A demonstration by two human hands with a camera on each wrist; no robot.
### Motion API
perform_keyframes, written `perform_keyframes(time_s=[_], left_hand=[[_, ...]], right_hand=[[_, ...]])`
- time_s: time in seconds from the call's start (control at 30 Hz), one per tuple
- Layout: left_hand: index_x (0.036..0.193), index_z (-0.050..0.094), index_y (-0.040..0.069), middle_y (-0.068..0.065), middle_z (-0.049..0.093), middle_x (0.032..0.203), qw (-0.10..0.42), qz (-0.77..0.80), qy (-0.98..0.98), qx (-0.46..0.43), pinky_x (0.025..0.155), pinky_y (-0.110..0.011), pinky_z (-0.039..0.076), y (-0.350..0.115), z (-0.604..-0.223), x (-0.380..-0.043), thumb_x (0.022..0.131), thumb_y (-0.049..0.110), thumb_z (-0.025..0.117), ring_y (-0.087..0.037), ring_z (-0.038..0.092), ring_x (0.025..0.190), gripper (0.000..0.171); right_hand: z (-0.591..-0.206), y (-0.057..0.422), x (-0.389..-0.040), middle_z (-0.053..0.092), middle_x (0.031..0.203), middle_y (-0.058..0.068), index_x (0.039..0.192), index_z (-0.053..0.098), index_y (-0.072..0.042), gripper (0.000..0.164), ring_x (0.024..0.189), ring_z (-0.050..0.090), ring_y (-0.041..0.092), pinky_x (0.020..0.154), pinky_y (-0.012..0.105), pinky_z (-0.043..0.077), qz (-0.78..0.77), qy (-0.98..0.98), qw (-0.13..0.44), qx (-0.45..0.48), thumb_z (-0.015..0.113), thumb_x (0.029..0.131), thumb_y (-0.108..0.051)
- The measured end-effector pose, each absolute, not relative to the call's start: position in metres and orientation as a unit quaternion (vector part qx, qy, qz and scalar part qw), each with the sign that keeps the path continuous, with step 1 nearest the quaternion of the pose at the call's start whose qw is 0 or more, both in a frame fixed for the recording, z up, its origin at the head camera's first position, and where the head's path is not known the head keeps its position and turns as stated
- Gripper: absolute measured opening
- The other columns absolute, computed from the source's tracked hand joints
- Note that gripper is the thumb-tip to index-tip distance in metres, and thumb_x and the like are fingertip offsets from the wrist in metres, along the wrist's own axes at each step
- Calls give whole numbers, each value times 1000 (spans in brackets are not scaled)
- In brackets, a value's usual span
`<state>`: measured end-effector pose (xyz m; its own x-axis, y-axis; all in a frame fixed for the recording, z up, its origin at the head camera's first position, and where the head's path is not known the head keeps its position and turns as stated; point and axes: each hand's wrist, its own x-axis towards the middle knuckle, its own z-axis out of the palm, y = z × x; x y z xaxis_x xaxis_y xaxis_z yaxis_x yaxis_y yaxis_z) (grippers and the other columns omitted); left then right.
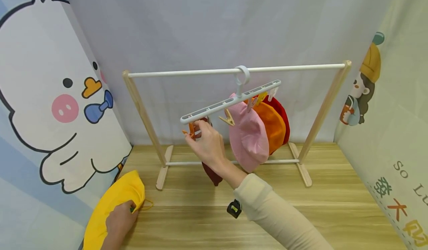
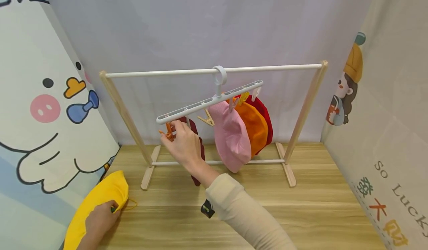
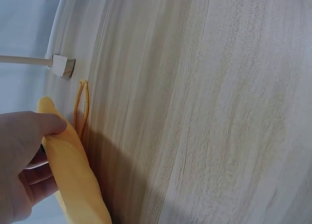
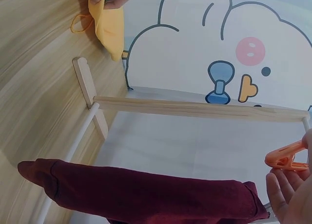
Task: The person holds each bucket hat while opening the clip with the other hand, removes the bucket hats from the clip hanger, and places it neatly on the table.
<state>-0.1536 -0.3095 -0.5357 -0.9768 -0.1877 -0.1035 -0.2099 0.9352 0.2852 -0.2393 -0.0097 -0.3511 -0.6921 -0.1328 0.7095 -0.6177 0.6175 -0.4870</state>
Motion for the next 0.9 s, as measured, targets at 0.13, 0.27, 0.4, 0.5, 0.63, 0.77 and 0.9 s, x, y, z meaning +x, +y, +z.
perform_keyframes(time_s=[0.13, 0.27, 0.4, 0.5, 0.63, 0.77, 0.9], left_hand=[[94, 65, 7, -16, 64, 83, 40, 154, 982, -98, 52, -44, 45, -309, -541, -153, 78, 22, 68, -27, 59, 65, 22], [94, 65, 7, -15, 65, 84, 46, 159, 982, -94, 54, -45, 46, -309, -546, -153, 78, 24, 68, -27, 60, 66, 23], [92, 65, 8, -14, 65, 84, 46, 158, 982, -89, 55, -46, 46, -308, -550, -152, 76, 24, 69, -27, 60, 67, 24], [89, 65, 8, -12, 65, 82, 38, 160, 983, -82, 55, -45, 46, -306, -551, -151, 74, 25, 70, -27, 60, 67, 23], [87, 66, 8, -11, 65, 81, 30, 164, 983, -76, 56, -45, 46, -304, -552, -149, 75, 26, 70, -27, 60, 66, 22], [90, 67, 8, -11, 66, 84, 34, 167, 982, -76, 57, -46, 47, -302, -552, -148, 76, 26, 68, -27, 62, 70, 23], [92, 69, 8, -12, 66, 88, 38, 169, 982, -76, 60, -47, 48, -301, -552, -147, 77, 27, 66, -28, 62, 74, 24]], right_hand=[[-352, -10, -240, 65, 88, 0, 97, 59, -10, 24, 69, 66, 9, 60, 22, 50, 376, -839, 324, 222, 68, 79, -24], [-351, -10, -240, 65, 89, 0, 98, 59, -10, 24, 69, 66, 11, 59, 23, 51, 378, -839, 323, 221, 68, 79, -24], [-351, -10, -240, 65, 89, 0, 98, 60, -10, 25, 69, 66, 11, 59, 23, 51, 379, -838, 322, 223, 68, 79, -23], [-352, -10, -240, 65, 89, 0, 98, 60, -10, 25, 68, 65, 8, 59, 22, 50, 377, -840, 322, 221, 68, 79, -24], [-351, -10, -240, 65, 89, 0, 99, 60, -10, 25, 68, 65, 9, 58, 22, 50, 378, -840, 320, 220, 68, 79, -24], [-351, -10, -240, 65, 89, 1, 99, 60, -10, 26, 69, 67, 12, 58, 24, 51, 382, -839, 318, 222, 68, 79, -23], [-351, -10, -240, 65, 89, 0, 99, 59, -10, 25, 70, 66, 11, 59, 23, 51, 383, -836, 321, 225, 68, 79, -23]])
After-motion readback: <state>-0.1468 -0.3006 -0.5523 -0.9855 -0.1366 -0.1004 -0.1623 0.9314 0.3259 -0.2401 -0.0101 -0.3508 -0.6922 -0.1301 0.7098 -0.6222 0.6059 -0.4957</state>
